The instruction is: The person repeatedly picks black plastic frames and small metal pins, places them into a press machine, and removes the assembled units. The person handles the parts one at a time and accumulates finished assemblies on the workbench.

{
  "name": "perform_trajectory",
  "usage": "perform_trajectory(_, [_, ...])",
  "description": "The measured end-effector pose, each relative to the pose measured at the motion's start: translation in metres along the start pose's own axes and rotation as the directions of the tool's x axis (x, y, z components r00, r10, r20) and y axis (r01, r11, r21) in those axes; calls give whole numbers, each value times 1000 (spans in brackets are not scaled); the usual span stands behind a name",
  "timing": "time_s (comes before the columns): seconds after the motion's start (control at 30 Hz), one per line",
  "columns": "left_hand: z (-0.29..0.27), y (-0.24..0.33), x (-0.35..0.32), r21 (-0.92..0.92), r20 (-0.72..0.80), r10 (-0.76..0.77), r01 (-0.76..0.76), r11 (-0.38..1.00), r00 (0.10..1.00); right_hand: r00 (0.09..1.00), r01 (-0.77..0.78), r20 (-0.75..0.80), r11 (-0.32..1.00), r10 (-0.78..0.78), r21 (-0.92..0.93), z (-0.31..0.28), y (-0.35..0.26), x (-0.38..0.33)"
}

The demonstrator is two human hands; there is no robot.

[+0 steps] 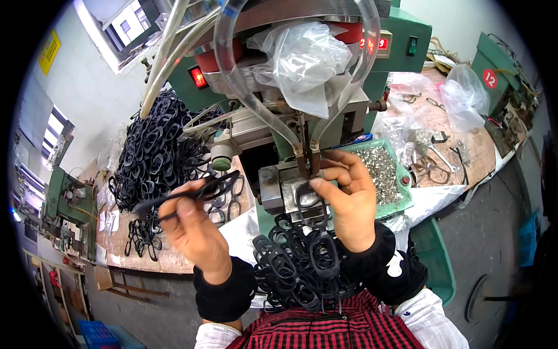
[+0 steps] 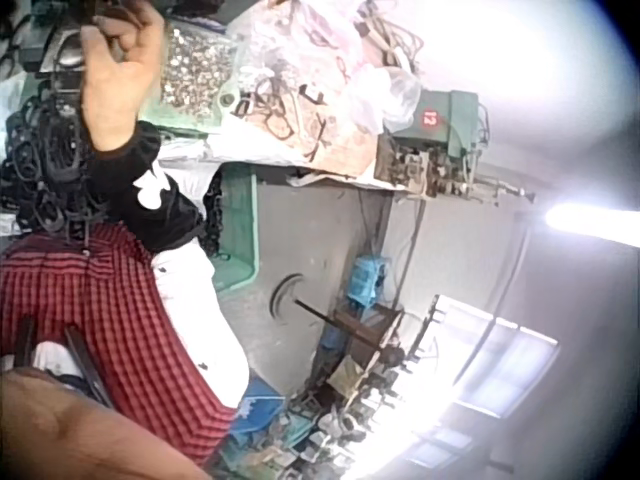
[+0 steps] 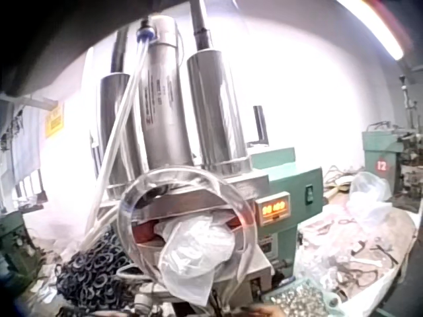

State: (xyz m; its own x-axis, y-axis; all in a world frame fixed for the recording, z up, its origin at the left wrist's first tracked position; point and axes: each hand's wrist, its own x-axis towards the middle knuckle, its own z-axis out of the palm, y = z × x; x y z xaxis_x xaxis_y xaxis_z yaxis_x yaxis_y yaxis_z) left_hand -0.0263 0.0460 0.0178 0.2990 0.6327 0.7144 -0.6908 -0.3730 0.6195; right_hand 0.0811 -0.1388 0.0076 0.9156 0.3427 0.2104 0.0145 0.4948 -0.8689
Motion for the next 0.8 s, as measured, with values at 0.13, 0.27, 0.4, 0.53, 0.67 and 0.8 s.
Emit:
perform_trajectory(0.13, [14, 39, 3, 32, -23, 207, -207, 978, 978, 994, -70, -81, 997, 73, 37, 13, -17, -10])
perform_trajectory(0.27, [24, 30, -14, 50, 491, 289, -358, 932, 822, 989, 10, 148, 974, 24, -228, -8, -32, -14])
perform_trajectory(0.4, [41, 12, -30, 72, 777, 241, -463, 884, 581, 948, 245, 196, 183, -249, -952, -94, -1, 13])
perform_trajectory(0.53, [47, -5, -33, 57, 806, 273, -529, 847, 524, 927, 172, 160, 7, -339, -985, -140, 16, 13])
perform_trajectory(0.67, [43, -8, -36, 55, 805, 269, -518, 854, 528, 904, 206, 171, 48, -391, -977, -147, 26, 11])
perform_trajectory(0.8, [35, 6, -49, 186, 817, 120, -454, 871, 564, 889, 189, 31, 306, -456, -933, -141, 20, 8])
